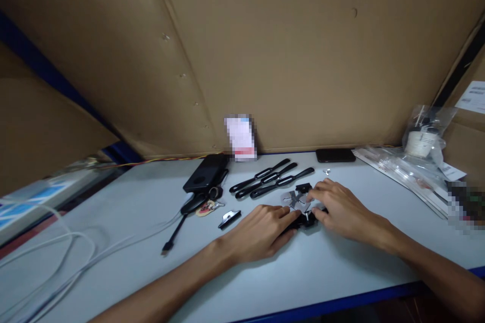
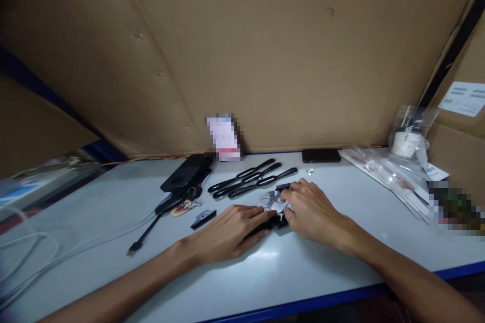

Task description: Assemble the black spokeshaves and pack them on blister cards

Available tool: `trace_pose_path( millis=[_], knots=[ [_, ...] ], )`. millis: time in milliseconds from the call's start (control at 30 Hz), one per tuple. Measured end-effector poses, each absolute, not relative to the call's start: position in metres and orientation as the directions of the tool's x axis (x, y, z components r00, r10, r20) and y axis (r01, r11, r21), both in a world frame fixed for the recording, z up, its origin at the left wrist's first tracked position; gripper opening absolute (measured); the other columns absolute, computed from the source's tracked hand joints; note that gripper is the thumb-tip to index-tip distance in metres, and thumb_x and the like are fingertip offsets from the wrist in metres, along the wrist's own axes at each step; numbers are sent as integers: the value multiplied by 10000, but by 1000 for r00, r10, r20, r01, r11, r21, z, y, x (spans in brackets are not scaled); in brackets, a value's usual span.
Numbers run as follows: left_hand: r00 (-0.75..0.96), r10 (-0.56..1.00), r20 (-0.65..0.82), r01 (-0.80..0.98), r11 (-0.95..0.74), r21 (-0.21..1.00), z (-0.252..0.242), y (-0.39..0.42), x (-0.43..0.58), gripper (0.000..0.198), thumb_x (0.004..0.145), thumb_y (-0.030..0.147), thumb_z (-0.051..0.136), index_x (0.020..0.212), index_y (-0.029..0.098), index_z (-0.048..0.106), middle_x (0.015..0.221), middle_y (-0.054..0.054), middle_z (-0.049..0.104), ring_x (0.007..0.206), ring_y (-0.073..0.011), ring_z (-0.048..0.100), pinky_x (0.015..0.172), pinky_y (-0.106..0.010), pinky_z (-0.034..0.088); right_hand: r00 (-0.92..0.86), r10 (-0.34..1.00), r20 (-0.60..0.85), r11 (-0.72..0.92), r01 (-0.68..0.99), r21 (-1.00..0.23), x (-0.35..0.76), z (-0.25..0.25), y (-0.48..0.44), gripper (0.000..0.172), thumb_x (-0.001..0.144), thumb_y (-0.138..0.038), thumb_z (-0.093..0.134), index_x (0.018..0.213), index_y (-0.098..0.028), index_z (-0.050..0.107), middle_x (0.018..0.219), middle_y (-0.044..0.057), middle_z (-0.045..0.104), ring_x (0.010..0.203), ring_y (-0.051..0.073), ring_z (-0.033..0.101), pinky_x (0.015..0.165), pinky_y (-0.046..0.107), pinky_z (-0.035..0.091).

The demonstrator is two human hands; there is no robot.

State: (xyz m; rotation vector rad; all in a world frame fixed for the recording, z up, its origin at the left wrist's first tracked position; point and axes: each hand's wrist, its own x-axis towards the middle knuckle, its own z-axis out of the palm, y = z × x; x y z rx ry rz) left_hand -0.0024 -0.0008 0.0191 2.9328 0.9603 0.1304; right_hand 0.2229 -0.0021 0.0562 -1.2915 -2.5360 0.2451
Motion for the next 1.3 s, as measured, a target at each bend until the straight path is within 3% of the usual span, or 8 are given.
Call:
trace_pose_path(
  millis=[133, 300, 500, 733, 933, 1133, 1233, 1300],
  knots=[
    [801, 596, 53, 592, -802, 79, 19, -1, -2, 293, 1019, 299, 386, 1254, 180, 513, 953, -75, 685, 803, -226, 666, 676, -356, 472, -637, 767, 78, 619, 703, -351, 226, 53, -2, 230, 864, -267, 686, 1085, -210, 661, 1085, 82, 662, 1045, 260, 589, 880, 407, 472],
    [776, 629, 51, 621, -775, 117, 21, 0, -1, 181, 1007, 314, 403, 1036, 185, 527, 865, -59, 672, 740, -211, 646, 628, -334, 424, -709, 703, 60, 648, 603, -465, 225, 49, 6, 97, 824, -107, 678, 865, -193, 661, 906, 19, 657, 871, 183, 596, 772, 304, 439],
    [696, 714, 75, 691, -695, 200, 16, 0, -2, 162, 967, 356, 482, 957, 201, 527, 767, -22, 653, 655, -193, 613, 567, -310, 350, -584, 774, 246, 610, 584, -536, 222, 35, 26, 130, 876, -97, 604, 801, -188, 659, 818, 22, 654, 789, 170, 589, 758, 311, 431],
    [769, 624, 139, 601, -780, 177, 17, -3, -5, 206, 975, 300, 441, 813, 203, 523, 719, -17, 615, 591, -166, 541, 544, -313, 291, -380, 913, 148, 292, 357, -887, 231, 12, 56, 346, 825, -149, 622, 1170, -169, 645, 1105, 98, 712, 910, 192, 687, 764, 320, 540],
    [636, 713, 295, 668, -700, 251, 20, 22, -23, 281, 1000, 372, 401, 822, 208, 543, 721, -19, 615, 633, -172, 558, 586, -297, 341, -80, 891, 446, 402, 596, -695, 262, 34, 77, 257, 924, -323, 480, 1026, -179, 667, 1008, 73, 730, 875, 194, 681, 716, 307, 538],
    [486, 809, 330, 817, -555, 156, 8, 65, -52, 287, 955, 398, 445, 767, 225, 574, 712, -34, 628, 645, -193, 556, 596, -315, 380, -75, 893, 444, 326, 788, -522, 279, 31, 88, 172, 876, -215, 515, 823, -188, 675, 756, 55, 691, 753, 212, 637, 751, 343, 480],
    [486, 801, 351, 824, -554, 123, 6, 74, -58, 292, 947, 419, 454, 817, 217, 621, 860, -75, 657, 855, -248, 590, 749, -372, 459, -155, 904, 398, 334, 838, -432, 270, 15, 85, 187, 894, -209, 524, 923, -175, 705, 928, 115, 716, 937, 266, 641, 834, 381, 471],
    [472, 804, 361, 837, -538, 105, 1, 76, -59, 302, 946, 419, 448, 993, 206, 658, 1028, -107, 663, 1003, -288, 579, 864, -431, 467, -221, 903, 369, 367, 844, -392, 260, 4, 79, 275, 949, -284, 506, 1116, -156, 684, 1125, 155, 695, 1102, 290, 606, 921, 405, 458]
  ],
)
